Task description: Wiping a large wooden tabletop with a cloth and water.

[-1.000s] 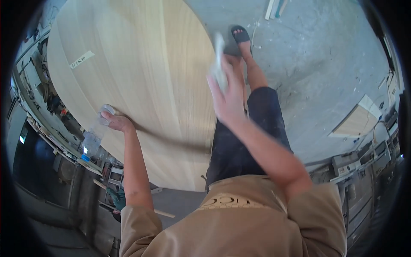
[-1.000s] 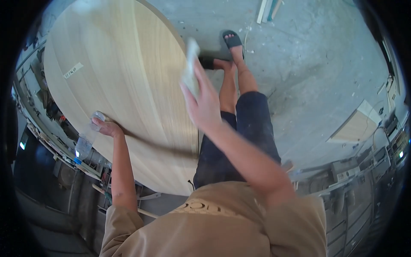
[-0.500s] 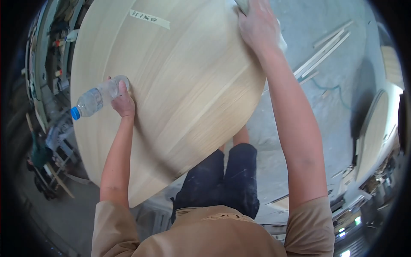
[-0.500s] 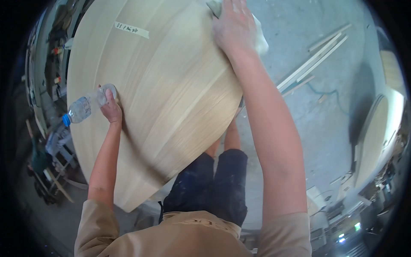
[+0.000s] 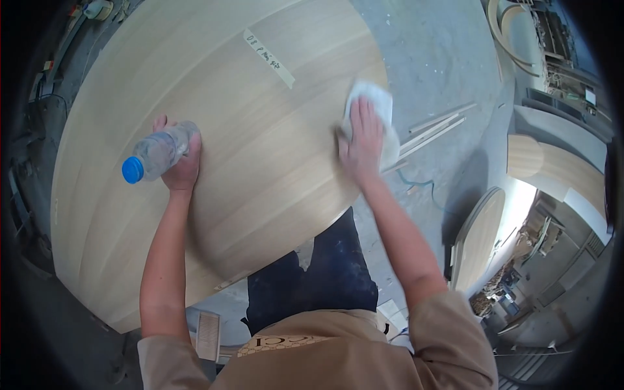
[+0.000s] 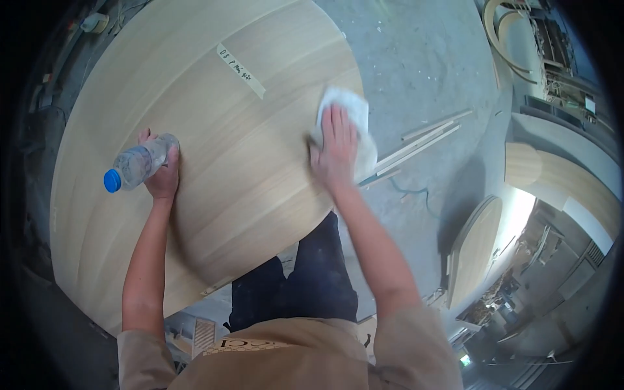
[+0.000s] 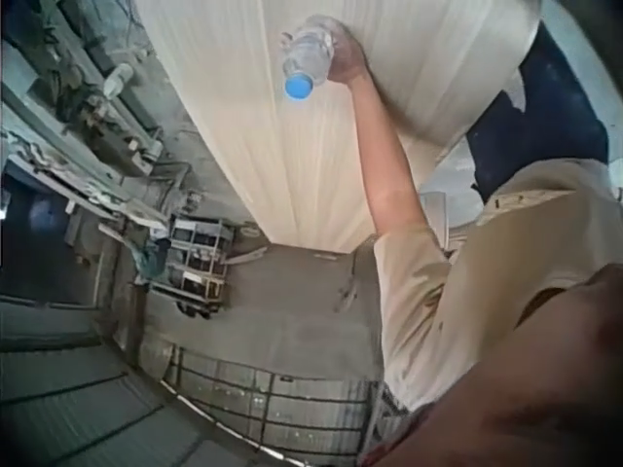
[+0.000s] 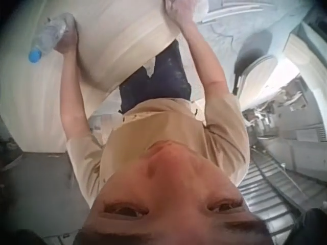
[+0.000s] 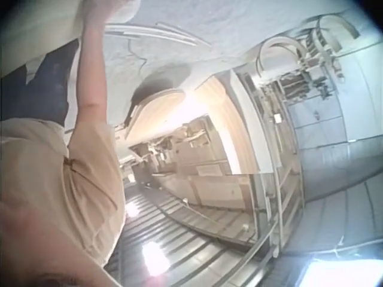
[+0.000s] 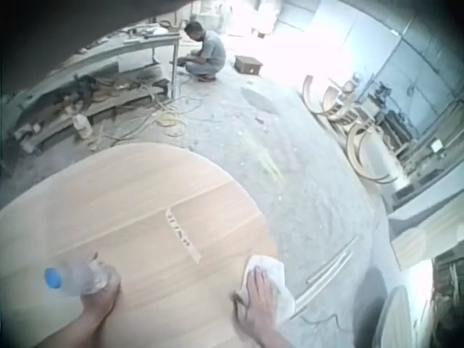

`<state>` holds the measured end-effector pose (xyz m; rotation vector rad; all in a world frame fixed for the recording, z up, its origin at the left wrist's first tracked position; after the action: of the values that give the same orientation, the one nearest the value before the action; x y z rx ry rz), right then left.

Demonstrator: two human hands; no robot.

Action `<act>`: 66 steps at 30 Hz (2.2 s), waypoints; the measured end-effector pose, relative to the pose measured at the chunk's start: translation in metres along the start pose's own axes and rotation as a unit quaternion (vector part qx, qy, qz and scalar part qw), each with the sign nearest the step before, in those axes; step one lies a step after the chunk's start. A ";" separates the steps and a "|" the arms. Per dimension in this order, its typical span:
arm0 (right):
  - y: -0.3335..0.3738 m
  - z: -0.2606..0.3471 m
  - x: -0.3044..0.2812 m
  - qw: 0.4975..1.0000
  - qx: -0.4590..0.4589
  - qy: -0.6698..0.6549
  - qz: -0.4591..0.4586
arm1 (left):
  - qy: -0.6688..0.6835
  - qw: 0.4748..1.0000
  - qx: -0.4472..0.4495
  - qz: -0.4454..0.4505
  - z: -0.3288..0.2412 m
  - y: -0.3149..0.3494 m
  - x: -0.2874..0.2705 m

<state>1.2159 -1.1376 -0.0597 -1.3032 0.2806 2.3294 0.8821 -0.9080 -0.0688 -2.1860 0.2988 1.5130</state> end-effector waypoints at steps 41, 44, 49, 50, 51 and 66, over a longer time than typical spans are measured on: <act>-0.192 -0.037 -0.020 0.975 -0.149 -0.042 0.158 | 0.012 0.999 -0.014 0.044 0.011 0.004 0.005; -0.087 -0.072 -0.044 0.967 -0.068 -0.030 0.243 | 0.012 0.999 -0.005 0.048 0.006 -0.002 0.006; -0.161 -0.054 -0.027 0.968 -0.147 -0.028 0.199 | 0.004 0.998 -0.009 0.055 0.003 -0.002 0.002; -0.204 -0.046 -0.019 0.968 -0.175 -0.023 0.177 | 0.014 0.999 -0.011 0.046 -0.002 -0.008 0.005; -0.247 -0.034 -0.009 0.963 -0.233 -0.042 0.131 | 0.023 0.999 -0.008 0.036 -0.002 -0.013 0.007; -0.099 0.010 0.008 0.905 -0.201 -0.102 0.360 | -0.023 0.999 -0.002 0.027 -0.001 -0.007 -0.006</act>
<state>1.2525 -1.0449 -0.0565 -1.2523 0.2462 3.2705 0.8839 -0.9035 -0.0613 -2.1589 0.3431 1.5933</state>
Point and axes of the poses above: each hand's wrist, its own y-axis away from the middle knuckle, its own x-axis out of the palm, z = x × y, the point moved 7 cm from there along -y, towards the middle knuckle, and after that the axes turned 12 degrees about -y, right-handed, at the moved point
